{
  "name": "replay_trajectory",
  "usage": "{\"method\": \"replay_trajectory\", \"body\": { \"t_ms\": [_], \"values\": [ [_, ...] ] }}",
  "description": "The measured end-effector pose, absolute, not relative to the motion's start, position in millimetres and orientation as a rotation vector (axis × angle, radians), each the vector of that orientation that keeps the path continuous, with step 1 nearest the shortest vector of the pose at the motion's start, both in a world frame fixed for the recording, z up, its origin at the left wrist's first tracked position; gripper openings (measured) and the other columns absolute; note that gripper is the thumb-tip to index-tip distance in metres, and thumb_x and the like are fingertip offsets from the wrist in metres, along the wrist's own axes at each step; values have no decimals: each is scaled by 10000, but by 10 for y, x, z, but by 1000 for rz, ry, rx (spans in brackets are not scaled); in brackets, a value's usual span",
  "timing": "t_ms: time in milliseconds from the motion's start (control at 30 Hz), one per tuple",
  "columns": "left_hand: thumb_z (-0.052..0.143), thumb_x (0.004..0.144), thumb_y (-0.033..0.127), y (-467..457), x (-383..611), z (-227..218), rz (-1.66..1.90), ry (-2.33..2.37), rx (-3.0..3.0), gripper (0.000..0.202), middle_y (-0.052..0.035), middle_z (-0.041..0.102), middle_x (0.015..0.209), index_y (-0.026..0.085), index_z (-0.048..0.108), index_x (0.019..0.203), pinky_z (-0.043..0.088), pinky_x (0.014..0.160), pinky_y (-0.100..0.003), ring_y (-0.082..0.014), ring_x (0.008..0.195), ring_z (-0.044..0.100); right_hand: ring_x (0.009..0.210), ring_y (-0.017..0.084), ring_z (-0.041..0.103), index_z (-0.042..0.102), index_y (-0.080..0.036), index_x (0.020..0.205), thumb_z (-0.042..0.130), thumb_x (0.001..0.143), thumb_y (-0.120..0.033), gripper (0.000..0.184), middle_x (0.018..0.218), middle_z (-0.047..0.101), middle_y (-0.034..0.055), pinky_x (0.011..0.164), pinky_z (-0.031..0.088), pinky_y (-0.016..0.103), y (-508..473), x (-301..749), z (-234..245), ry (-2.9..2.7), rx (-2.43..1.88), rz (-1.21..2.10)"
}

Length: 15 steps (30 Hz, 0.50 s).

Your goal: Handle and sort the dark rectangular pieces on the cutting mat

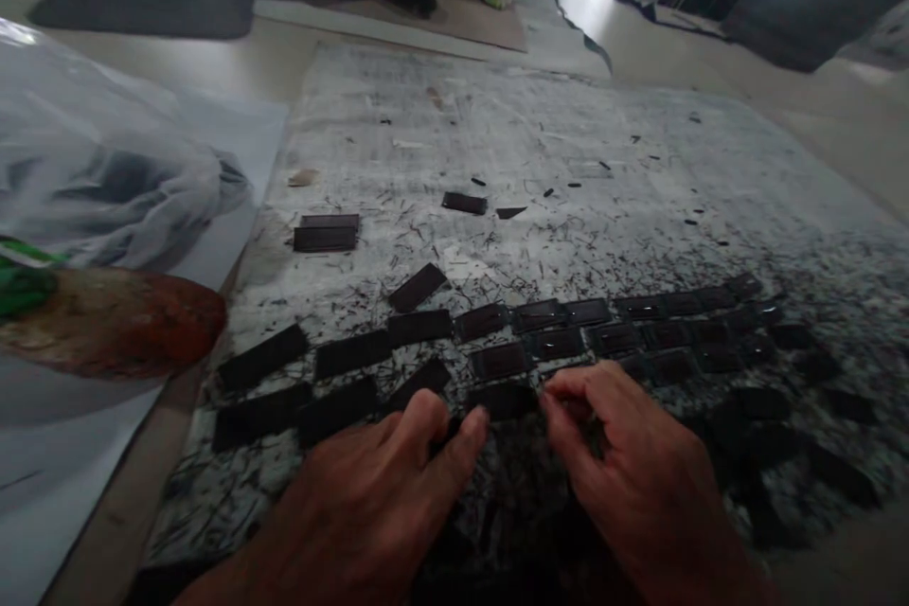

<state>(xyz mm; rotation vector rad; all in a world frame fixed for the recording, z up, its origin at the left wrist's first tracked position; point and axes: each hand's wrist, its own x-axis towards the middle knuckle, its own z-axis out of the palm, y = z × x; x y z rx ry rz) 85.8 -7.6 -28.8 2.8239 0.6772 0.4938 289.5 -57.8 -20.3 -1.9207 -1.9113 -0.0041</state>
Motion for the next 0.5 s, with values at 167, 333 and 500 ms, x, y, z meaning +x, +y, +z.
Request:
{"method": "replay_trajectory", "body": {
  "t_ms": [167,333,500],
  "values": [
    [249,873,49,-67,869,-300,567,658,2810,409,-78,581,835,84,481,1208,488,470,-204,-136,621,608,763,128,628,616,-179,954,490,866,-145,158,824,669,25,709,471,215,-698,2964,-167,-1960,-1776,-91],
    [211,918,91,-86,861,-306,552,657,2820,395,-73,585,813,87,473,1214,495,477,-204,-135,611,610,877,183,570,640,-183,1083,519,827,-106,293,1019,701,12,819,452,303,-792,2943,-261,-2158,-1627,-102],
    [198,932,88,-67,889,-263,564,680,2819,379,-61,594,797,94,473,1193,491,476,-187,-124,603,610,915,218,521,641,-179,1119,521,844,-145,302,1063,693,16,839,408,367,-812,2915,-295,-2194,-1704,-154]
  ]
}}
